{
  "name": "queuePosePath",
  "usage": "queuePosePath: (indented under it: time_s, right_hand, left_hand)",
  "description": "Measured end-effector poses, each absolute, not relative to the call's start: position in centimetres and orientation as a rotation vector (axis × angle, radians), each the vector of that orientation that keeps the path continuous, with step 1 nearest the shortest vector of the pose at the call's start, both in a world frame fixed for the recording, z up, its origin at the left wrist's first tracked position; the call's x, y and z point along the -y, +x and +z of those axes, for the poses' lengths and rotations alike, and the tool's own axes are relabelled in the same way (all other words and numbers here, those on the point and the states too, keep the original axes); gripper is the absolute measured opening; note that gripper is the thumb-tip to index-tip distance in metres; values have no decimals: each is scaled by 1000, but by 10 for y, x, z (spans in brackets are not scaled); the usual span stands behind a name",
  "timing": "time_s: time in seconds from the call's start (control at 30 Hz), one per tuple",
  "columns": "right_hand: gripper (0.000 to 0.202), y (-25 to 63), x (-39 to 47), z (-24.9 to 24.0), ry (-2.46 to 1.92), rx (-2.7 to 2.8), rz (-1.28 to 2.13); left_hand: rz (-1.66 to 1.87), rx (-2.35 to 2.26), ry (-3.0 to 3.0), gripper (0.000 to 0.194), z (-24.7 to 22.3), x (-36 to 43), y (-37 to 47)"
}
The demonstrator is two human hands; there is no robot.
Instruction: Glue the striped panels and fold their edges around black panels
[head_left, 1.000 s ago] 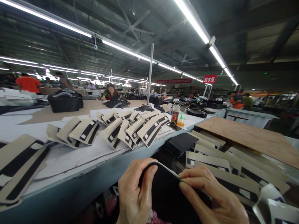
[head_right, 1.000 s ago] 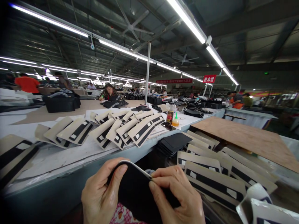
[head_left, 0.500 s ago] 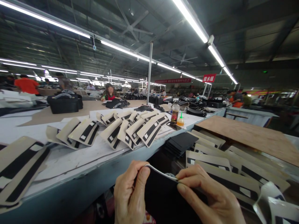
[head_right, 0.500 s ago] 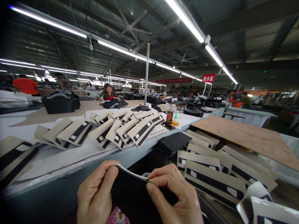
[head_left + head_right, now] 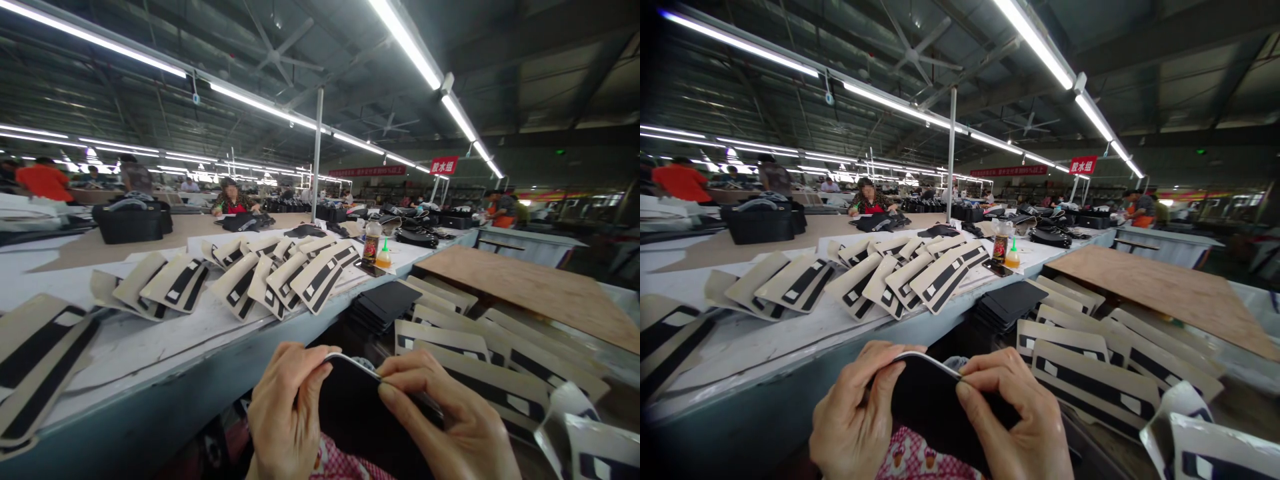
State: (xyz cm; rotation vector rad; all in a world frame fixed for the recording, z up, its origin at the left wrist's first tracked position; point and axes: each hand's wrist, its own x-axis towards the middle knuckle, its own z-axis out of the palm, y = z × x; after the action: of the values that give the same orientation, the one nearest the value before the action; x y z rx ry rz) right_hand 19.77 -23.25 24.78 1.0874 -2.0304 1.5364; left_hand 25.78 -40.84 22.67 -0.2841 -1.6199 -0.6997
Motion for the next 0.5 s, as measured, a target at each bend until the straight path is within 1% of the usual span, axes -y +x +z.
queuePosePath:
  time_s: [0.1, 0.2, 0.27, 0.37, 0.5]
  right_hand:
    - [18, 200, 233, 249, 1049, 2022, 1569]
    - [16, 200, 233, 250, 1139, 2014, 1503]
    - [16, 199, 233, 249, 1196, 1989, 1460]
    - [17, 198, 236, 247, 1173, 1956, 1448]
    - [16, 194, 239, 246, 1150, 1954, 1427]
  left_hand:
    - [-543, 1591, -321, 33, 229, 411, 254]
    - [-413, 1588, -297, 30, 231, 414, 251]
    - [-393, 1602, -237, 26, 232, 414, 252]
    - [-523, 1675, -108, 19, 232, 412, 257]
    - [-895, 1706, -13, 17, 233, 407, 265]
